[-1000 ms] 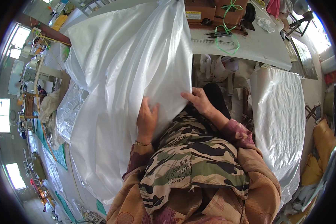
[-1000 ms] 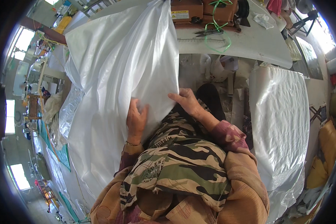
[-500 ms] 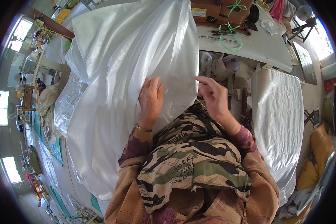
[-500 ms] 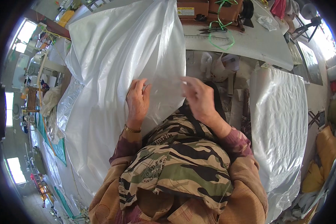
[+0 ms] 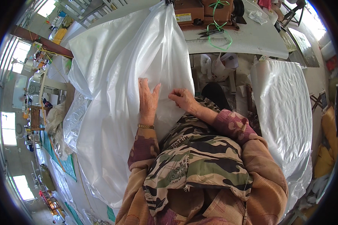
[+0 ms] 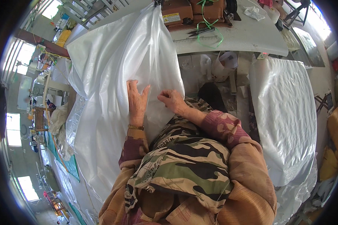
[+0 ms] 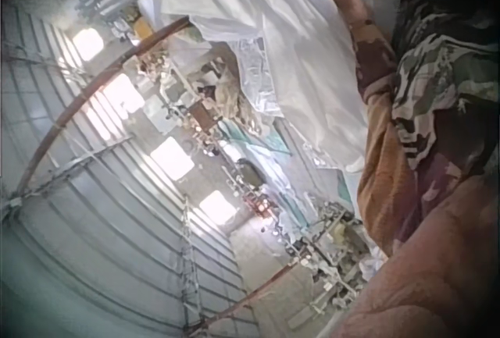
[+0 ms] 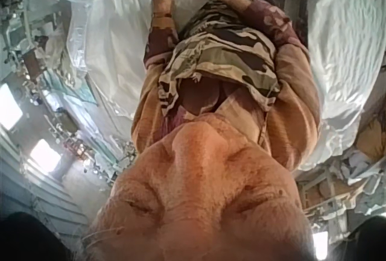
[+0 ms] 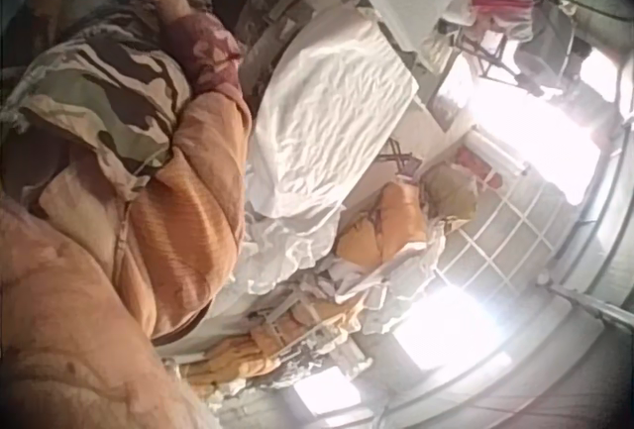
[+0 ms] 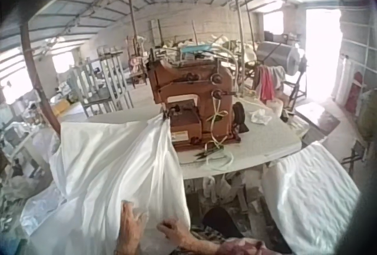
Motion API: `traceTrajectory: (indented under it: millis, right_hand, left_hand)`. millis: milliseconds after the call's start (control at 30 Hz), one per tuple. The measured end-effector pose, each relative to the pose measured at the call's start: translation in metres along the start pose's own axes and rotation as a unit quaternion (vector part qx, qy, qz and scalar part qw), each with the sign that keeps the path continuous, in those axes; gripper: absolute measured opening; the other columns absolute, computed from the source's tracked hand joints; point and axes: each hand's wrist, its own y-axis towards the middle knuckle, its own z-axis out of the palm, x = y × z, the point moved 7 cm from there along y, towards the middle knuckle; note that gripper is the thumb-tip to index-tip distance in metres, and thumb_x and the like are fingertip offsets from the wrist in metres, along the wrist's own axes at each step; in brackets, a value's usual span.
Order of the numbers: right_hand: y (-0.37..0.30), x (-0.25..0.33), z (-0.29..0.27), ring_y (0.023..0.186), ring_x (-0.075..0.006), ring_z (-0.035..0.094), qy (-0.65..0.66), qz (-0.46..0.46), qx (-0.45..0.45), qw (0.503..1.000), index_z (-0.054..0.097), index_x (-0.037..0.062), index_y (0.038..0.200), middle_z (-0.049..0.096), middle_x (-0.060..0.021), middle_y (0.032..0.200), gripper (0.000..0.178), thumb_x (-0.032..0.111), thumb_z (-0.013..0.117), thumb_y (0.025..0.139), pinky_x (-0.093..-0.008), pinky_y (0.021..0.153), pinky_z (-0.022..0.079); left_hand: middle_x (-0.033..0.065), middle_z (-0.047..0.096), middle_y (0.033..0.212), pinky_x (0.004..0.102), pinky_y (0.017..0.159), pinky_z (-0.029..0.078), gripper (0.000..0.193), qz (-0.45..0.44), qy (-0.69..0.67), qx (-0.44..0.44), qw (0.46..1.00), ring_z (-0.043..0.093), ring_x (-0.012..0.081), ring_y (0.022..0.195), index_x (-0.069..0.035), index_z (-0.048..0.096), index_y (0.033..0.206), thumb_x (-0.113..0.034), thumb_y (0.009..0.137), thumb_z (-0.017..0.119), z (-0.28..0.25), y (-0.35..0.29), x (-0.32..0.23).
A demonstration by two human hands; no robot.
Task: The person operates an industrial sewing machine to join or hem large white plastic sheets with thread.
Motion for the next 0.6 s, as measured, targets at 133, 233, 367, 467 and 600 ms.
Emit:
traceTrajectory:
  millis: [133, 233, 367, 467, 600]
  right_hand:
    - [-0.017, 0.009, -0.004, 0.061, -0.0093, 0.057, 0.023, -0.035, 0.016, 0.999, 0.066, -0.0005, 0.087, 0.060, -0.0009, 0.070, 0.025, 0.023, 0.066, 0.093, -0.0261, 0.060, 0.049]
    - [-0.026, 0.008, 0.002, 0.062, -0.0090, 0.058, 0.059, -0.027, 0.064, 0.996, 0.064, -0.0004, 0.087, 0.062, -0.0016, 0.073, 0.022, 0.021, 0.065, 0.095, -0.0256, 0.060, 0.050]
    - [-0.038, 0.020, 0.003, 0.062, -0.0081, 0.058, 0.077, -0.003, 0.100, 0.992, 0.062, 0.0000, 0.088, 0.065, -0.0032, 0.075, 0.019, 0.017, 0.063, 0.096, -0.0247, 0.060, 0.050]
    - [-0.038, 0.016, -0.001, 0.062, -0.0077, 0.058, 0.085, -0.018, 0.096, 0.992, 0.062, 0.0007, 0.087, 0.066, -0.0032, 0.075, 0.018, 0.017, 0.064, 0.095, -0.0241, 0.059, 0.049]
    - [-0.036, 0.008, -0.001, 0.062, -0.0077, 0.058, 0.058, -0.024, 0.091, 0.994, 0.061, 0.0013, 0.087, 0.067, -0.0042, 0.078, 0.017, 0.016, 0.064, 0.094, -0.0237, 0.059, 0.049]
  left_hand:
    - [0.0209, 0.050, 0.113, 0.0463, 0.089, 0.044, 0.041, -0.015, -0.012, 0.034, 0.999, 0.052, 0.0384, 0.107, 0.003, 0.052, 0.110, -0.015, 0.083, 0.075, 0.004, 0.004, -0.004]
    - [0.0217, 0.050, 0.112, 0.0467, 0.089, 0.045, 0.033, -0.025, 0.033, 0.077, 0.996, 0.052, 0.0403, 0.106, 0.004, 0.051, 0.105, -0.010, 0.084, 0.071, 0.008, 0.004, -0.011]
    - [0.0190, 0.051, 0.110, 0.0450, 0.090, 0.044, 0.027, -0.014, 0.080, 0.060, 0.995, 0.053, 0.0374, 0.106, 0.003, 0.052, 0.106, -0.002, 0.084, 0.065, 0.014, -0.001, 0.007]
    - [0.0174, 0.054, 0.105, 0.0429, 0.088, 0.045, 0.017, 0.008, 0.086, 0.032, 0.996, 0.055, 0.0355, 0.103, 0.002, 0.055, 0.101, 0.000, 0.086, 0.062, 0.001, -0.006, 0.011]
    - [0.0121, 0.058, 0.092, 0.0368, 0.078, 0.048, 0.007, -0.111, -0.049, 0.024, 0.992, 0.059, 0.0272, 0.087, 0.000, 0.059, 0.093, -0.004, 0.089, 0.063, -0.022, -0.006, 0.038]
